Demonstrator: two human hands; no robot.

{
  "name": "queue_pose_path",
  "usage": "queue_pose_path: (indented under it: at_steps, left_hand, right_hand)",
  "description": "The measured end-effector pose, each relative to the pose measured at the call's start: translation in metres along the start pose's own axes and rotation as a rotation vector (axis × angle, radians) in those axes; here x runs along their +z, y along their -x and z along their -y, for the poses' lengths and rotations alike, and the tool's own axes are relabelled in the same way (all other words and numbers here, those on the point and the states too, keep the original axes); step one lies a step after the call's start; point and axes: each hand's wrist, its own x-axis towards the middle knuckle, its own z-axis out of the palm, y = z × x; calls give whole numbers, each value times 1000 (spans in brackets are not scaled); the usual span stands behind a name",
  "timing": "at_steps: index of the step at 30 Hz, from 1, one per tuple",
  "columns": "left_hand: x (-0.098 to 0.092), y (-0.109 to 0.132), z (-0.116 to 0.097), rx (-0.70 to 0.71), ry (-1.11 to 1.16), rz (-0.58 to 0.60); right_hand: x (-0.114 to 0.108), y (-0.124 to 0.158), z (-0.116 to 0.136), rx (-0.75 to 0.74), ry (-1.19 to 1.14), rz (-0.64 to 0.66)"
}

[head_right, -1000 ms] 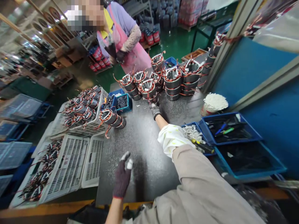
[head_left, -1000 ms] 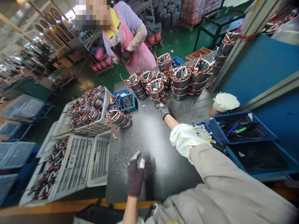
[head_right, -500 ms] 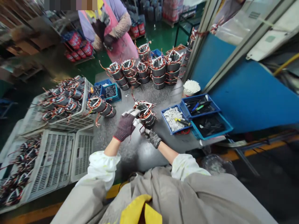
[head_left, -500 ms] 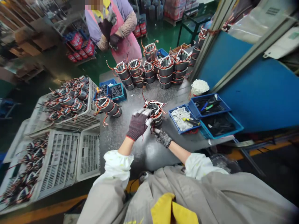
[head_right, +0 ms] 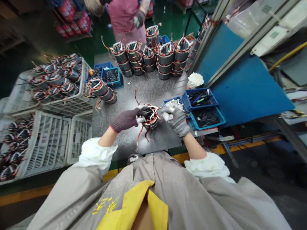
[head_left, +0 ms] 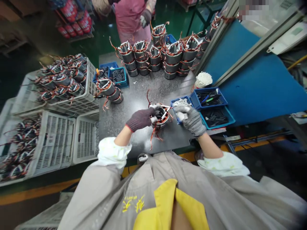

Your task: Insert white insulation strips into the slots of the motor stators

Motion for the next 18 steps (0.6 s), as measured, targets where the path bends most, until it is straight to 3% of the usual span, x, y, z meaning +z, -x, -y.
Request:
queue_pose_path:
  at_steps: [2, 3, 5, 7, 9, 11, 13, 14, 16, 18]
  left_hand:
    - [-10, -5, -11, -43, -90, -2]
    - [-12, -1, -13, -62, -76, -63]
    - [-10, 18, -14, -113, -25, -231]
    - [9, 43, -15, -214, -74, -277]
    - [46, 63, -21, -312, -164, -95]
    - [91, 68, -34, -353, -113, 97]
    - [126, 65, -45, -456, -48, 107]
    - [135, 64, -46, -480, -18, 103]
    - [130, 65, -39, -435, 36, 110]
    - [102, 71, -22, -329, 80, -13]
  right_hand:
    - [6, -19, 34, -260, 150, 234]
    - [13, -26, 50, -319, 238, 340]
    - [29, -34, 73, -336, 426, 488]
    - [40, -37, 82, -298, 565, 564]
    - [44, -38, 81, -286, 590, 599]
    - [43, -34, 76, -297, 549, 601]
    - [42, -26, 69, -320, 521, 590]
    - [42, -21, 65, -328, 515, 580]
    - [47, -8, 54, -333, 486, 540]
    - [56, 7, 42, -298, 400, 428]
